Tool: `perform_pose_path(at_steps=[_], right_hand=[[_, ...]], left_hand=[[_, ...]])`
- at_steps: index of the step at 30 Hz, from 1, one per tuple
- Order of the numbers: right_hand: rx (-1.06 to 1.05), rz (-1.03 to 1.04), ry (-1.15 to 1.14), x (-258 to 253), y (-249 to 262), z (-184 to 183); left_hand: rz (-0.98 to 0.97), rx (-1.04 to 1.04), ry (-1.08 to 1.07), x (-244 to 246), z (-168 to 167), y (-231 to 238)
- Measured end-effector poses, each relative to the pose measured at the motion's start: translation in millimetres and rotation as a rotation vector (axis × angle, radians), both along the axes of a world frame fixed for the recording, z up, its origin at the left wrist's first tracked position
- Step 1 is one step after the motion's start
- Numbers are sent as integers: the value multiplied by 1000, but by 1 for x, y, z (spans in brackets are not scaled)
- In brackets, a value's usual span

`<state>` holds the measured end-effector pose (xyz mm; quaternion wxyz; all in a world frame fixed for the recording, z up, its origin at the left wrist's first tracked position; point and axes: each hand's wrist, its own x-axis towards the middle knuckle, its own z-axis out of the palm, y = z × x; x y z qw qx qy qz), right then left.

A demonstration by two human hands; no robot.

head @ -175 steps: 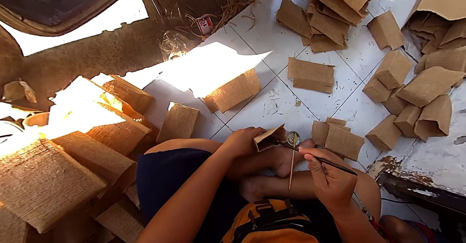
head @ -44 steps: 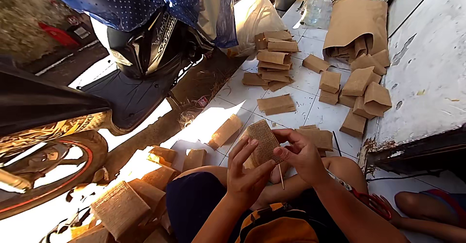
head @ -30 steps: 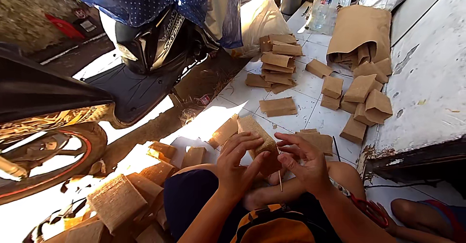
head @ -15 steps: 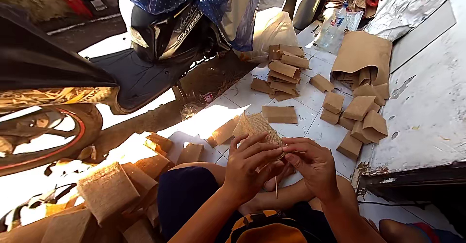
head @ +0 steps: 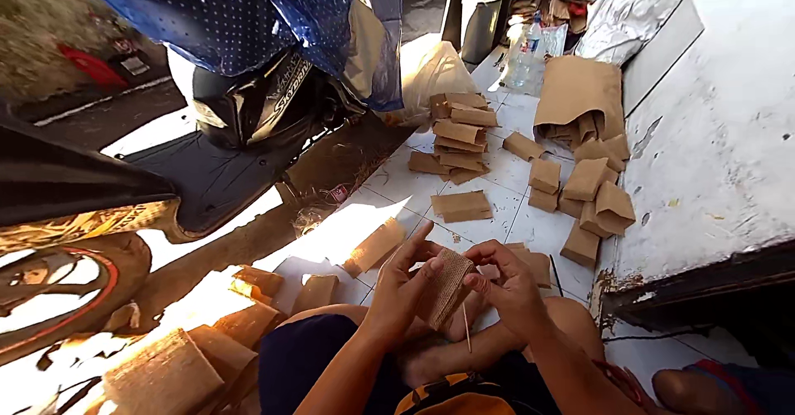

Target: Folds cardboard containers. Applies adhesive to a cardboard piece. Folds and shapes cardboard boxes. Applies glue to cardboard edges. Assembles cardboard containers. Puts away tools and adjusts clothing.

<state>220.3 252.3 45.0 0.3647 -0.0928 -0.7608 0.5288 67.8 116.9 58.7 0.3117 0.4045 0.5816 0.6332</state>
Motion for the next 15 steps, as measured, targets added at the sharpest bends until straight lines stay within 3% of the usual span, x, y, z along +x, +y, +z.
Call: perform_pose_path(at_steps=[3,6,10,15], right_hand=[[-49,-126,8,1,-1,-4],[-67,-54,30,2,5,-9],[-36,223,104,-1,21,-4],[-40,196,169,0,10,-3]], left_hand=[[-75,109,129,12,-10,-5],[141,258,314,25,-31,-7],[99,378,259,21,-26,-12],[42,400,268,16,-23,-9]])
